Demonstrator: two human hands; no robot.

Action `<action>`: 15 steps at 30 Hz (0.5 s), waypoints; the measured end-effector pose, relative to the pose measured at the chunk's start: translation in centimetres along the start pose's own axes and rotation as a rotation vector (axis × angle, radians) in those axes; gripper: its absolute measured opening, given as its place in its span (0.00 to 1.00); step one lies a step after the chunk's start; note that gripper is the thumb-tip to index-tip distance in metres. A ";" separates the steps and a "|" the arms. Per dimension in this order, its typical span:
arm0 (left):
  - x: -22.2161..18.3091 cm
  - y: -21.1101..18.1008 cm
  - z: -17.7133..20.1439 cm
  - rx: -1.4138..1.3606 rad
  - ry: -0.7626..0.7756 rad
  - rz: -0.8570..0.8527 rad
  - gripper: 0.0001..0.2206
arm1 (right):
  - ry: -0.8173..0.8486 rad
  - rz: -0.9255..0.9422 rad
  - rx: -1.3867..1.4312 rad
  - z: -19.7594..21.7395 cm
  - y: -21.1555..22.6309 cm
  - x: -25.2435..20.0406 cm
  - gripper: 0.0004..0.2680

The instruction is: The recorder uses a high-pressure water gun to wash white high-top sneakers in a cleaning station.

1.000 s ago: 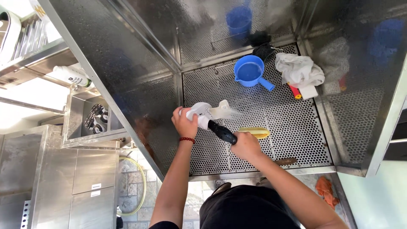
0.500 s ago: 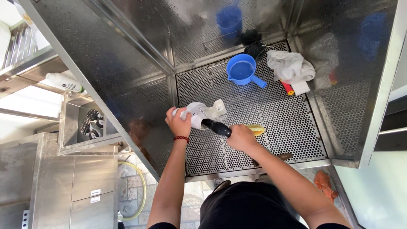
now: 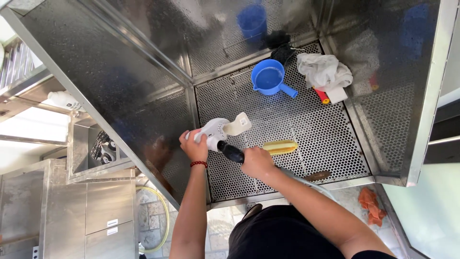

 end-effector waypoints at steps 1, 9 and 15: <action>-0.1 -0.4 0.0 0.001 -0.002 0.000 0.11 | 0.000 0.002 0.000 -0.3 0.2 0.1 0.08; -0.6 -0.9 -0.2 0.027 0.013 -0.009 0.12 | 0.058 0.002 -0.141 -1.3 1.8 0.9 0.07; -0.7 -1.1 0.1 0.023 0.026 -0.007 0.12 | 0.049 -0.022 -0.144 -2.4 1.5 2.0 0.08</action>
Point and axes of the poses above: each hand's wrist, its own x-axis towards the middle knuckle, its own z-axis out of the back of the hand, y = z × x, the point moved 2 cm from there along x, towards the middle knuckle, and after that the axes turned 10 degrees about -z, right-handed, at the moved point
